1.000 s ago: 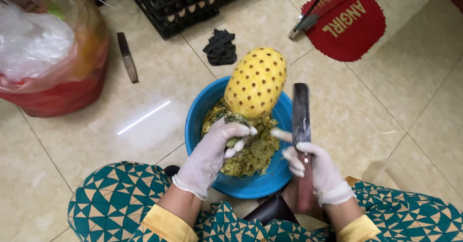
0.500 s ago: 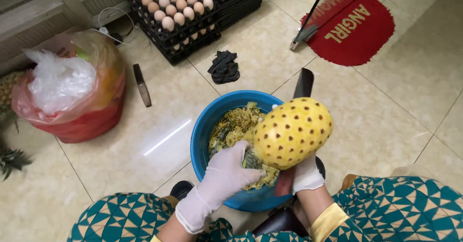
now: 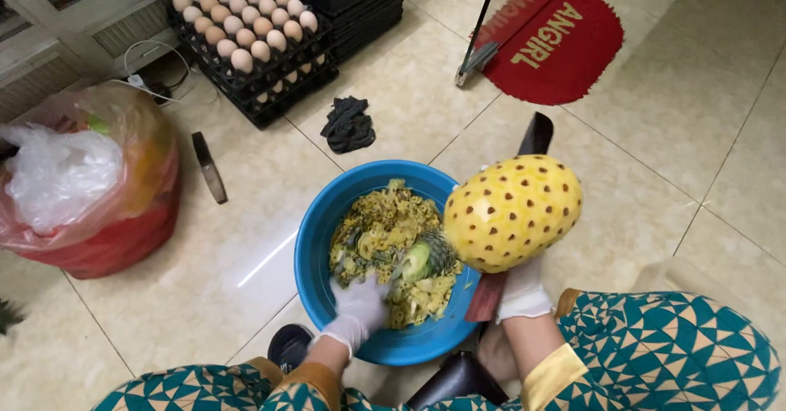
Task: Peeling a pineapple and removing its eyes in a spiral pattern using a knife
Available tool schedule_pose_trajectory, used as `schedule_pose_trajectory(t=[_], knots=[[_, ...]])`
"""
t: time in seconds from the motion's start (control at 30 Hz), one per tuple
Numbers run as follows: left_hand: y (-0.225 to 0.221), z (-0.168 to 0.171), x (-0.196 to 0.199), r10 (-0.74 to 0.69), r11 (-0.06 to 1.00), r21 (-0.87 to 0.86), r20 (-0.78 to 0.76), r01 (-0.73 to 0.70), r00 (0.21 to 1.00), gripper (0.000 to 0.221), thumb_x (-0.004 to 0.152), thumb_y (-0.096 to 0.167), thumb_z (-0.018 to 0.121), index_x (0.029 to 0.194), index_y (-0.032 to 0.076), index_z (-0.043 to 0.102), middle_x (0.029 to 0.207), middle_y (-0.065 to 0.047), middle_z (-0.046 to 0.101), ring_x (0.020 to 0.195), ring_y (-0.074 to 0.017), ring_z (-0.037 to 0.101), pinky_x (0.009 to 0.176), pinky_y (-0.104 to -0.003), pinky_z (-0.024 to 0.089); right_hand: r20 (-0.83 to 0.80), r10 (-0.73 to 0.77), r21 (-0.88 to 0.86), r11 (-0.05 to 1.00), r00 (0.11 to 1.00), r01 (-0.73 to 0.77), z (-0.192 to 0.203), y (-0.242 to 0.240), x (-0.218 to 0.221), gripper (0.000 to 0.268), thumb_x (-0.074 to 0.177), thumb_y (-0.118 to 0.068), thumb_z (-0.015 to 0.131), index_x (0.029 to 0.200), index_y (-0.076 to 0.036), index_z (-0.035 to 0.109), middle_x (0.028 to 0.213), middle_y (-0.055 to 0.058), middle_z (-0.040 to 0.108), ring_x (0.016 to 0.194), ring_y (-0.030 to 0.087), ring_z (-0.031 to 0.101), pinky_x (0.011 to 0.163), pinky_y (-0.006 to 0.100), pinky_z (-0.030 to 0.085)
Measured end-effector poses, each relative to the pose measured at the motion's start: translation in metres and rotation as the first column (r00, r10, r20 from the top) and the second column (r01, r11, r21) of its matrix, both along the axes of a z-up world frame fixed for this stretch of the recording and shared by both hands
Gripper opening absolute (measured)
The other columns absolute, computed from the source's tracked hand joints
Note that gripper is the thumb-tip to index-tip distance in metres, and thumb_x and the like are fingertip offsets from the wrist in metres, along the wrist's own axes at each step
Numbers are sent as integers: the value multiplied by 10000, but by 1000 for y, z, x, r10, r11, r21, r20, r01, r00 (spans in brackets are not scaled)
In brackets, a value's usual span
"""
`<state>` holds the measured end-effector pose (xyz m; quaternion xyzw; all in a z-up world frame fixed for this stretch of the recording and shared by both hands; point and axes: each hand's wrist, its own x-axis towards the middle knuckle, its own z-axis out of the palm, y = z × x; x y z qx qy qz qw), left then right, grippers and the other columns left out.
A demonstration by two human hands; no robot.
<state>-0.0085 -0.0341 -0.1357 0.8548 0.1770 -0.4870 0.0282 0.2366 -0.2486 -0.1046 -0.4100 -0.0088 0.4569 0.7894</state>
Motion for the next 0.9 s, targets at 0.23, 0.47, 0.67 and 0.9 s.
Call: schedule_pose_trajectory(t=[0.23, 0.47, 0.67, 0.9], knots=[[26, 54, 25, 880, 453, -730, 459, -512, 123, 278, 885, 467, 700, 926, 198, 757, 936, -91, 654, 1063, -238, 581, 1019, -522, 414, 97, -13, -82, 996, 995, 21, -24, -56, -6, 742, 812, -869, 492, 1062, -200, 693, 824, 53, 678, 341, 68, 398, 336, 190, 327], [33, 204, 0, 912, -371, -897, -401, 239, -89, 1132, 765, 509, 729, 1695, 191, 168, 1653, -405, 205, 1528, -582, 178, 1137, -782, 197, 201, -23, -158, 986, 979, 56, -40, -50, -1, 760, 803, -881, 468, 1046, -191, 671, 766, 55, 644, 348, 86, 401, 351, 210, 326], [24, 248, 16, 980, 12, -998, -2, -68, 201, 1288, 709, 402, 876, 1699, 322, 55, 1657, -339, 212, 1505, -535, 282, 1188, -686, 294, 290, -2, -217, 974, 957, 68, -26, -31, -3, 775, 794, -892, 448, 1033, -183, 652, 716, 56, 615, 355, 102, 403, 363, 228, 325], [11, 258, 27, 958, 35, -980, -23, -196, 286, 1396, 624, 8, 897, 1699, 362, 80, 1620, -314, 400, 1330, -467, 593, 943, -445, 598, 397, 22, -273, 957, 918, 95, 104, 69, 6, 793, 784, -904, 425, 1017, -174, 630, 657, 58, 580, 362, 120, 405, 377, 248, 324]])
